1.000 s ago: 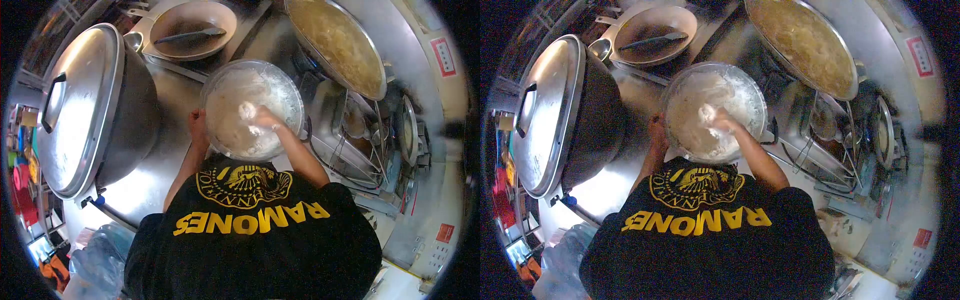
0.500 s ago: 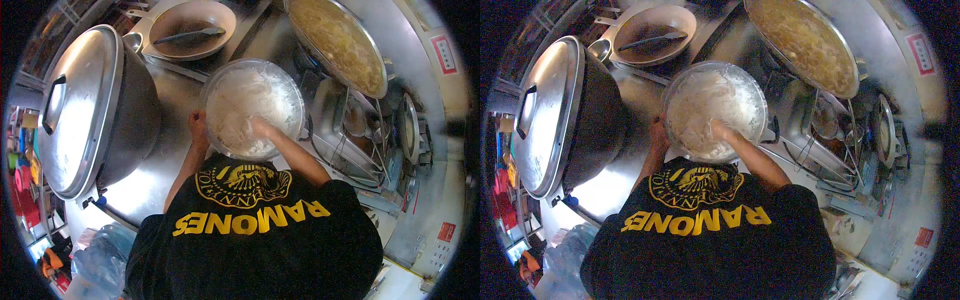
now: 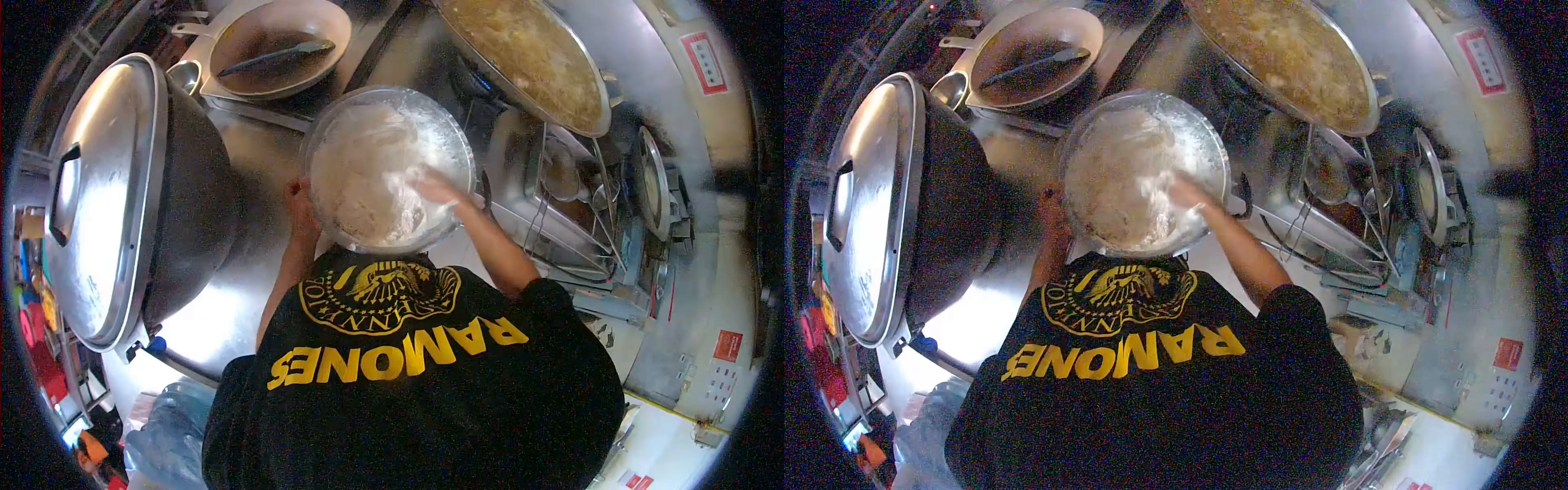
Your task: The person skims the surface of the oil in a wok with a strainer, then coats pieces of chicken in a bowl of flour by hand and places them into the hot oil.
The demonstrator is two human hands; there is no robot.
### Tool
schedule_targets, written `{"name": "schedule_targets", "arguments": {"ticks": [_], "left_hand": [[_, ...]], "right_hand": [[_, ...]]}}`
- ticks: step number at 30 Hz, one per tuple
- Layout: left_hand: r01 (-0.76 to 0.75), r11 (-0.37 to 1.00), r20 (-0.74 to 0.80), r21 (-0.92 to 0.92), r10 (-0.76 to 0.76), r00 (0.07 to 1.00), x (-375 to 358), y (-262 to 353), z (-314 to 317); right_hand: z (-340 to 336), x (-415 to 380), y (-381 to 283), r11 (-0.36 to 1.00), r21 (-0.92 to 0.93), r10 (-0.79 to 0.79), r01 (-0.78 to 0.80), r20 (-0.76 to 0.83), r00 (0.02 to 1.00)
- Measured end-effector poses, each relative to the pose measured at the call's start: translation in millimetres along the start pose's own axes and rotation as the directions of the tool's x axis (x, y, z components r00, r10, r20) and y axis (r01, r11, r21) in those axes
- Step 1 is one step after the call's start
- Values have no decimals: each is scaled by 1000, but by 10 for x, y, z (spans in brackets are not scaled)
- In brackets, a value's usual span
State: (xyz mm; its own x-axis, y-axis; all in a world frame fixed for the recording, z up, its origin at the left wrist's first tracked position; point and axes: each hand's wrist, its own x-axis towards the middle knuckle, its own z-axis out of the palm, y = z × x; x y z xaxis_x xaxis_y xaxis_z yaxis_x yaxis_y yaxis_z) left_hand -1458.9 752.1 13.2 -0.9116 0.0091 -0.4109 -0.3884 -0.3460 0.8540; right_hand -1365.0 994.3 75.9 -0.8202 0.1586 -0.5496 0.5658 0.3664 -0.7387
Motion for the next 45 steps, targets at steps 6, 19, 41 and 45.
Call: {"name": "schedule_targets", "arguments": {"ticks": [6, 19, 41, 45], "left_hand": [[-54, 998, 96, -28, 56, 994, 19, -73, -124], [7, 997, -8, 76, -7, 1000, -149, 175, 71], [-4, 987, 53, -163, 12, 999, 35, -75, -56], [88, 996, 80, -13, -86, 993, -29, 44, -4]], "right_hand": [[652, 14, 190, -51, -949, 301, 310, 281, 911], [157, -13, 158, 794, -597, -73, -116, -283, 956], [-2154, -1448, -1814, 825, -384, -521, 415, -229, 823], [-2438, -1299, -1784, 651, -727, -315, -219, -521, 793]]}}
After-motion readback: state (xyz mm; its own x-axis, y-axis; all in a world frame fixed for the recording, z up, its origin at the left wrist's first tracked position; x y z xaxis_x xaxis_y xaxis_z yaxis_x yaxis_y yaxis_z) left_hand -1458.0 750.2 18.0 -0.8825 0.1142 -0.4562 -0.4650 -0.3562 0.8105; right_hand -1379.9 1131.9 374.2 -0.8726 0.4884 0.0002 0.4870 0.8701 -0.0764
